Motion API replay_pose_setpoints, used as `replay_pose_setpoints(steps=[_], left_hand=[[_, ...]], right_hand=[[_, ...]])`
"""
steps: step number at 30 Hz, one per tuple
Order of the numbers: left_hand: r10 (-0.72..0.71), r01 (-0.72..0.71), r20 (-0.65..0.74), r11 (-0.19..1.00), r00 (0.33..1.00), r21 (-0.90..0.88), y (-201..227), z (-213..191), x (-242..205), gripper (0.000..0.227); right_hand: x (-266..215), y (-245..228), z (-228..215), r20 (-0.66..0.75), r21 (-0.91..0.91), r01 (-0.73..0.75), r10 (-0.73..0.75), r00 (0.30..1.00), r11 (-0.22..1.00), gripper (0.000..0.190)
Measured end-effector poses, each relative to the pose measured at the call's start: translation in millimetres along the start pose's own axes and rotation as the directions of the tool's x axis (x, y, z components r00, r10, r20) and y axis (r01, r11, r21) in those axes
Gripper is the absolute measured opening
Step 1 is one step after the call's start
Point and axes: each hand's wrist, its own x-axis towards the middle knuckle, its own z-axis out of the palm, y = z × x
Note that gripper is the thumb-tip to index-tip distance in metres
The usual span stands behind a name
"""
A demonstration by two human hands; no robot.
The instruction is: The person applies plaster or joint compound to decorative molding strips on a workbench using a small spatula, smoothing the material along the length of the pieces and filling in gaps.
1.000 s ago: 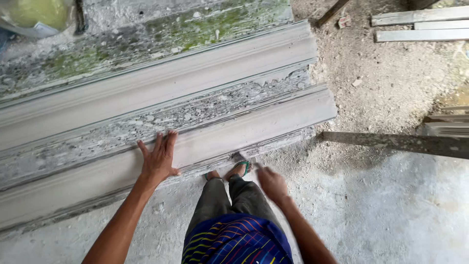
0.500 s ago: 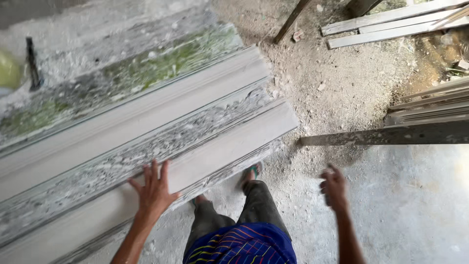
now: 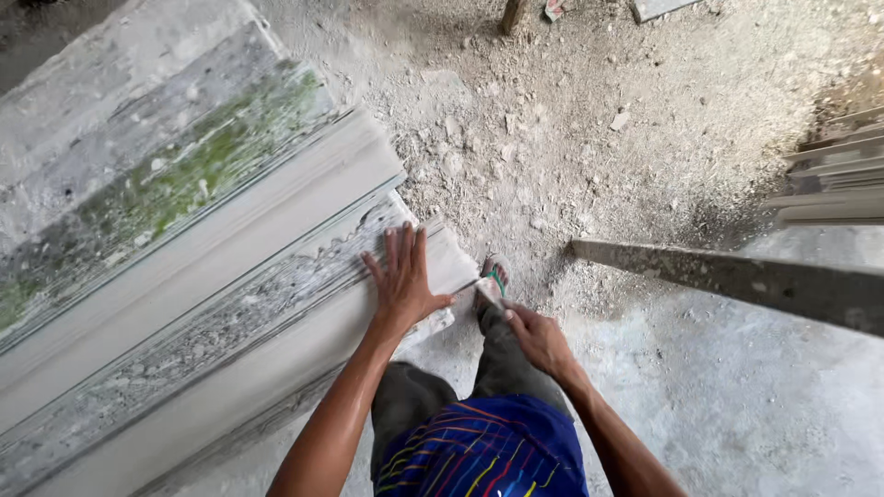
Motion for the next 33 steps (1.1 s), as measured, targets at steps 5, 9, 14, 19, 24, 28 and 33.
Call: replay_pose_setpoints(steps=[5, 9, 14, 19, 24, 28, 33], left_hand=[[-0.096, 0.092, 0.031, 0.990, 0.995, 0.107, 8.8, 9.4, -6.5, 0.133], [-0.159, 0.137, 0.084, 0.966, 0.984, 0.218, 10.3, 12.7, 0.4, 0.139], [-0.182, 0.151, 0.132, 0.965, 0.974, 0.217, 2.9, 23.2, 5.0, 0.143], [-0.164, 0.143, 0.122, 0.976, 0.979, 0.167, 1.5, 24.2, 6.3, 0.142], [-0.178, 0.154, 0.126, 0.971, 0.976, 0.180, 1.5, 22.6, 7.2, 0.140], [-0.169, 0.142, 0.144, 0.973, 0.975, 0.181, -1.2, 26.7, -2.3, 0.142], [-0.151, 0.136, 0.109, 0.982, 0.983, 0.132, -5.6, 34.8, 2.7, 0.139]], right_hand=[[-5.5, -9.9, -24.0, 0.150, 0.127, 0.081, -0.100, 0.984, 0.989, 0.053], [0.2, -10.0, -40.7, 0.197, 0.101, 0.039, -0.058, 0.979, 0.994, 0.048], [29.4, -39.8, -21.7, 0.170, 0.086, 0.259, -0.271, 0.948, 0.962, 0.048], [15.9, -34.0, -55.6, 0.213, 0.055, 0.206, -0.213, 0.953, 0.977, 0.047], [51.2, -47.0, -23.3, 0.266, -0.027, 0.360, -0.340, 0.902, 0.933, 0.046], [44.1, -74.7, -42.9, 0.237, 0.023, 0.324, -0.320, 0.917, 0.946, 0.050], [39.4, -108.5, -60.2, 0.336, -0.097, 0.230, -0.186, 0.923, 0.968, 0.049]])
